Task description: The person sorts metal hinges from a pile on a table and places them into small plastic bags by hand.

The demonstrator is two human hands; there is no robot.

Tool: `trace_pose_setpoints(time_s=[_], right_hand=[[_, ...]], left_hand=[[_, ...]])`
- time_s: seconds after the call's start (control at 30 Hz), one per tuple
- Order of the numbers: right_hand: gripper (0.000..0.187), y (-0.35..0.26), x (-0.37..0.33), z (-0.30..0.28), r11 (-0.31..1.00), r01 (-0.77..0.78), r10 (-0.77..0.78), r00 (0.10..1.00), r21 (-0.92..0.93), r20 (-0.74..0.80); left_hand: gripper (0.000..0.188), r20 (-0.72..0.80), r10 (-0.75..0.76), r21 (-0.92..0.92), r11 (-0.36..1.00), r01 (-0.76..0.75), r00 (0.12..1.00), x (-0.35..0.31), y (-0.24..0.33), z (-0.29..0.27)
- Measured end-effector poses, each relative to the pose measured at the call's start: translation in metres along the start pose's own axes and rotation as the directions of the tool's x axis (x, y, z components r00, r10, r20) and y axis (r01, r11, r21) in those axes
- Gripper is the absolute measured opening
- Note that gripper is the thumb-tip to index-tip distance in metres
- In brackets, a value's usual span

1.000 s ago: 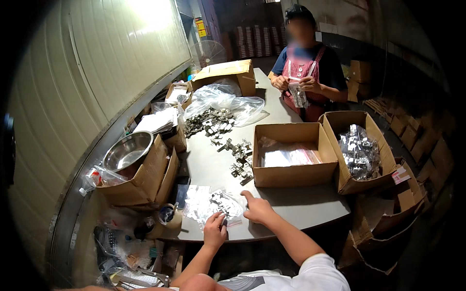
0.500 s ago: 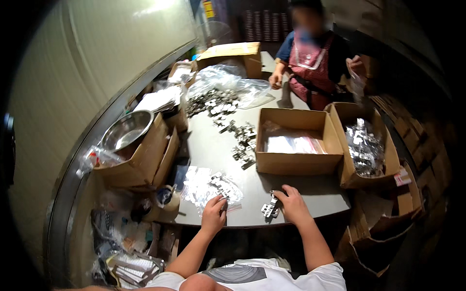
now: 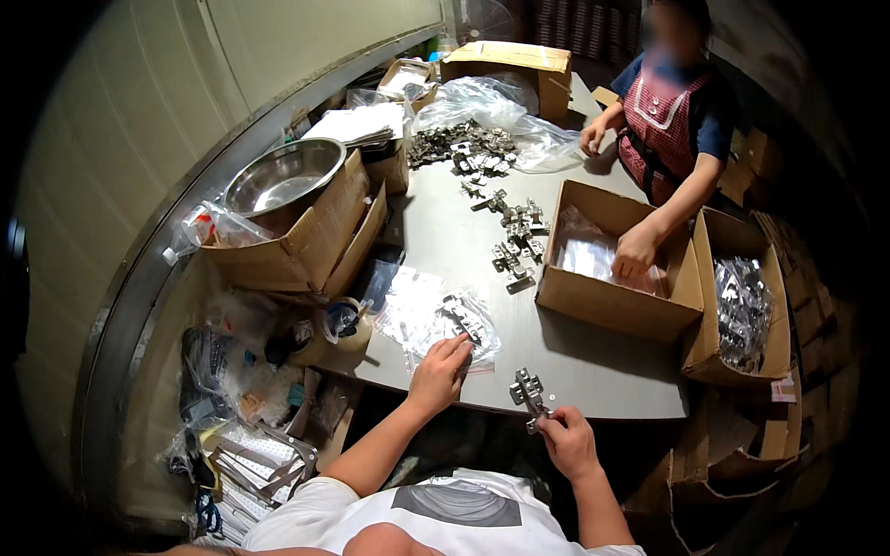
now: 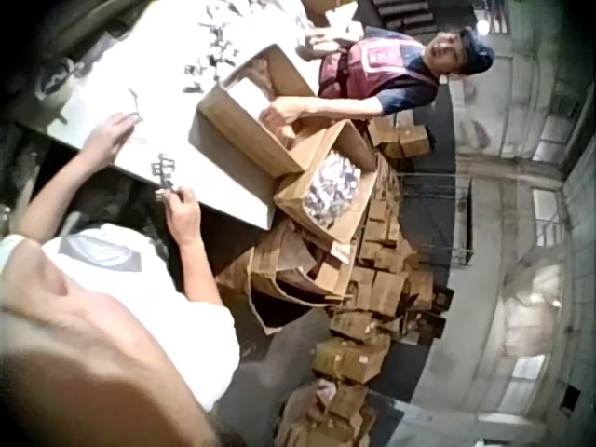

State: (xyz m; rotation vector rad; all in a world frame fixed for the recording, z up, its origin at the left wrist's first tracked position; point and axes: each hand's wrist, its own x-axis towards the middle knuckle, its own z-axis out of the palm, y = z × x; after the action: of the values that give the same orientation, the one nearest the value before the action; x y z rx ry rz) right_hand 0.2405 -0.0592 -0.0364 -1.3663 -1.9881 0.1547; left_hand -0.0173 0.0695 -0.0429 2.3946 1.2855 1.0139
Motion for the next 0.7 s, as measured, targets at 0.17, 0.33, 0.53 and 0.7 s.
trace_pose_setpoints(time_s=[0.17, 0.33, 0.53, 0.7], right_hand=[[0.008, -0.019, 0.03, 0.017, 0.856, -0.164, 0.223, 0.973, 0.49, -0.064], [0.003, -0.008, 0.064, 0.06, 0.528, -0.386, 0.361, 0.908, 0.756, 0.211], [0.013, -0.026, 0.095, 0.068, -0.152, -0.551, 0.414, 0.718, 0.821, 0.559], [0.018, -0.037, 0.099, 0.079, 0.999, 0.029, -0.03, 0.994, -0.013, -0.102]], left_hand=[[0.042, -0.106, -0.01, -0.169, 0.986, -0.009, 0.994, -0.004, -0.007, 0.001], [0.051, -0.113, -0.043, -0.243, 0.97, 0.014, 0.993, 0.004, 0.009, -0.012], [0.059, -0.072, 0.16, -0.113, 0.979, -0.168, 0.984, 0.006, 0.019, -0.022], [0.06, -0.099, 0.199, -0.147, 0.966, -0.212, 0.975, 0.004, 0.025, -0.027]])
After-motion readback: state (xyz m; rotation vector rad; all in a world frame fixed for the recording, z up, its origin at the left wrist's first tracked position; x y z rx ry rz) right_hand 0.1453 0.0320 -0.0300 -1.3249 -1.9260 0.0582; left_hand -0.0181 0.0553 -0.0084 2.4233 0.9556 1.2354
